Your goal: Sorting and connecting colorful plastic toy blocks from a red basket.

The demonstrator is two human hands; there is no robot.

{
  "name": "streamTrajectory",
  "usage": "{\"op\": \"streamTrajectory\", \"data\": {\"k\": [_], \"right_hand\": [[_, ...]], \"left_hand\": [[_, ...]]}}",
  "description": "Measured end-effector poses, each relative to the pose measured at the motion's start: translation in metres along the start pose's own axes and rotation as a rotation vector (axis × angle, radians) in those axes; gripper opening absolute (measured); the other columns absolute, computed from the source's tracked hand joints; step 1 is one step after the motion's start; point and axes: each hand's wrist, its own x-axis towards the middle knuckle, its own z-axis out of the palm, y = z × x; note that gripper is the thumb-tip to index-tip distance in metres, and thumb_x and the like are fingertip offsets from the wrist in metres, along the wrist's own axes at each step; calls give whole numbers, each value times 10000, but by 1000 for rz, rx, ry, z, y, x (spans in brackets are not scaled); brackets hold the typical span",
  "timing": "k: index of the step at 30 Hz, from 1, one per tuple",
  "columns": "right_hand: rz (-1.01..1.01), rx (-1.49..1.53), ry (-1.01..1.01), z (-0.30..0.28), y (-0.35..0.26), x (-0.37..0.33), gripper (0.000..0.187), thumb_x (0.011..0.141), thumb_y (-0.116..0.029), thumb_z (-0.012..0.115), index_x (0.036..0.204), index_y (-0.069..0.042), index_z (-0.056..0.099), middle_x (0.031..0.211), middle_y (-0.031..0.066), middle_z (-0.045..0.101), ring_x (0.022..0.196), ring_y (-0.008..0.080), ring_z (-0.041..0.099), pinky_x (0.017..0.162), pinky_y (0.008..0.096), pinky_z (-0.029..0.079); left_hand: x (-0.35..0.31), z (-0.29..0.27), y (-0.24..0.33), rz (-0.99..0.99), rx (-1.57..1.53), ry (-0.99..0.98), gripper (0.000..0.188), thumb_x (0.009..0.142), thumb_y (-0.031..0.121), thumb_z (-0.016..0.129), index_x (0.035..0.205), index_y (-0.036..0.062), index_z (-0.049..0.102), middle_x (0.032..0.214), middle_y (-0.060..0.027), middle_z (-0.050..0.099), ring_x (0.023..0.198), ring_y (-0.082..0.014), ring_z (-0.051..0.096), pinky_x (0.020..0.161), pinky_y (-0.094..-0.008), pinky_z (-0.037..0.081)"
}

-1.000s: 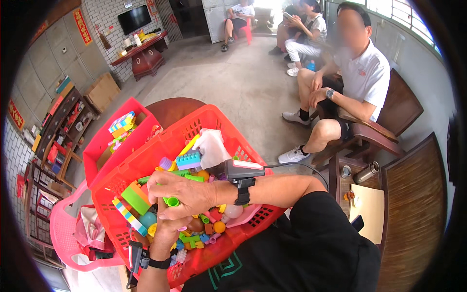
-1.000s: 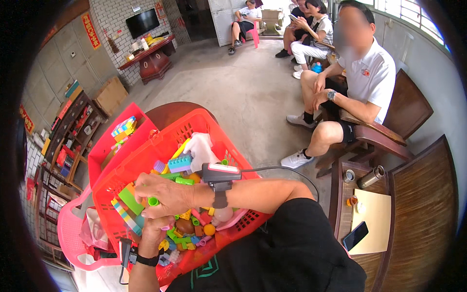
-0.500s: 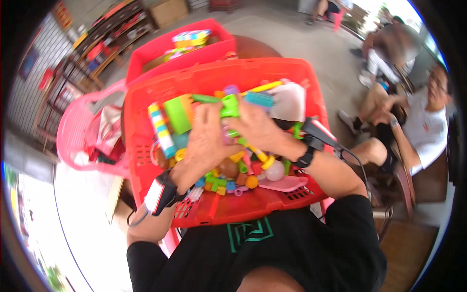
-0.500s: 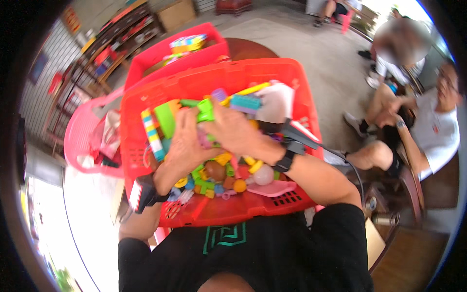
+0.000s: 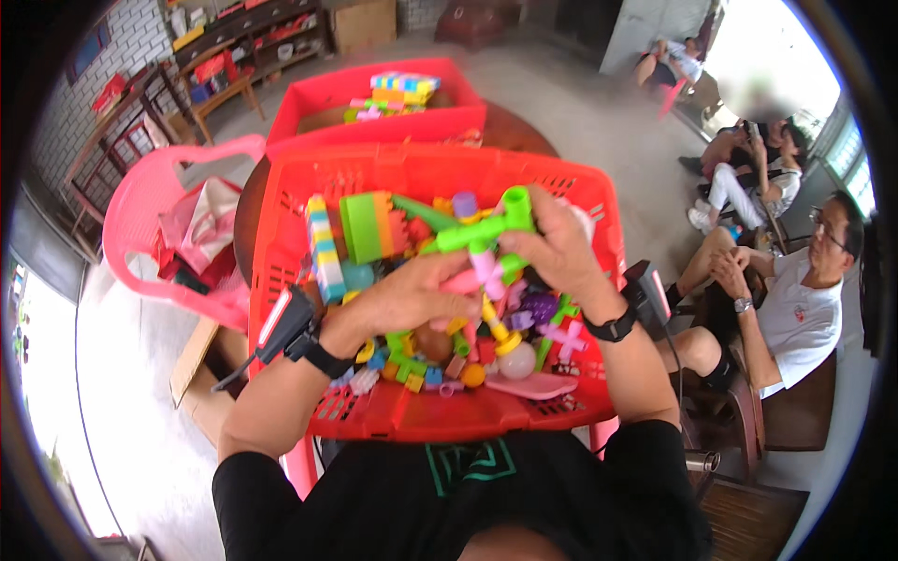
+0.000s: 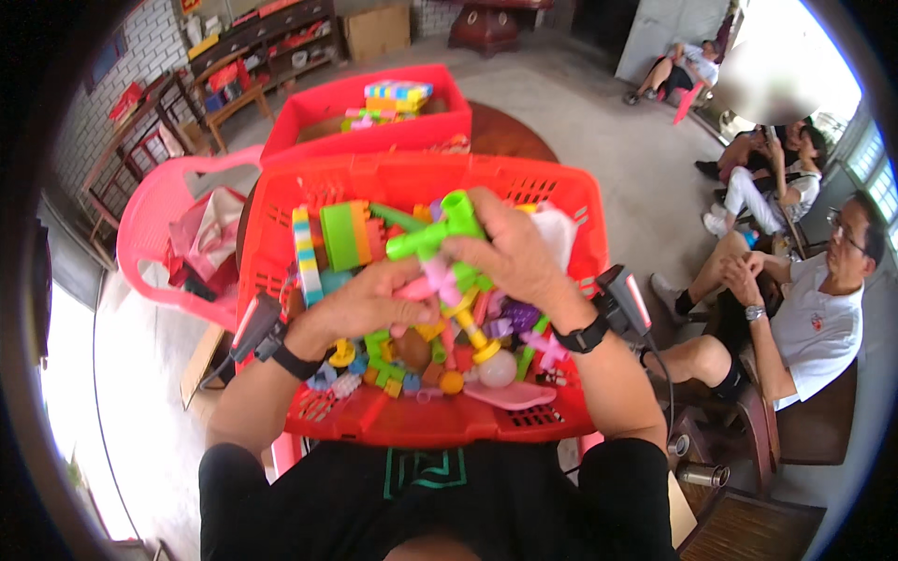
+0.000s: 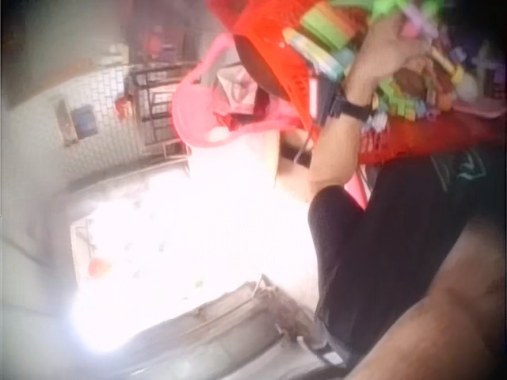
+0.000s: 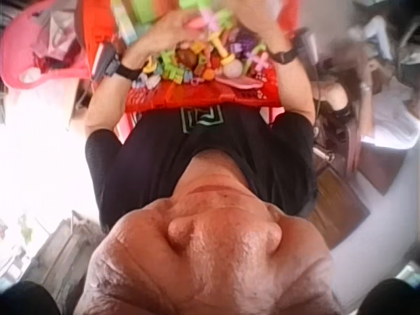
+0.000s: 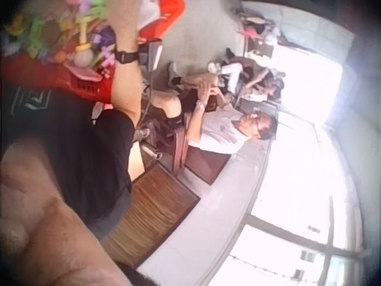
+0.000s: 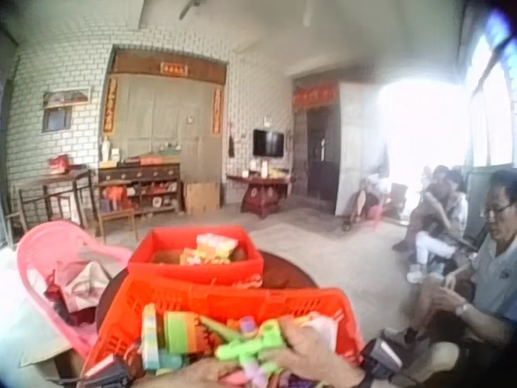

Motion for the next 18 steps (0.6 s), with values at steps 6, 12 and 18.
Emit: {"op": "streamTrajectory", "data": {"k": [6, 12, 18], "right_hand": [[-56, 91, -86, -1, -6, -7, 305, 847, -278, 617, 995, -31, 515, 776, 25, 578, 703, 98, 557, 617, 245, 439], [52, 179, -23, 9, 1, -7, 290, 891, -242, 522, 1054, -12, 453, 798, 122, 595, 761, 242, 631, 648, 329, 474], [-80, -53, -156, 10, -19, -9, 321, 889, -262, 519, 1061, -3, 438, 833, 221, 564, 768, 427, 553, 649, 423, 449]], "left_hand": [[-4, -1, -10, -24, -90, -93, 411, 785, 193, 706, 1126, 60, 518, 878, -10, 597, 741, -57, 551, 548, -169, 413], [-4, -2, 13, 21, -28, -94, 659, 770, 312, 703, 1295, 58, 397, 1070, -33, 549, 874, -99, 547, 683, -219, 449], [-6, -24, -10, -3, -249, -41, 823, 740, 454, 700, 1351, 51, 323, 1201, -83, 502, 1026, -166, 533, 804, -313, 480]]}}
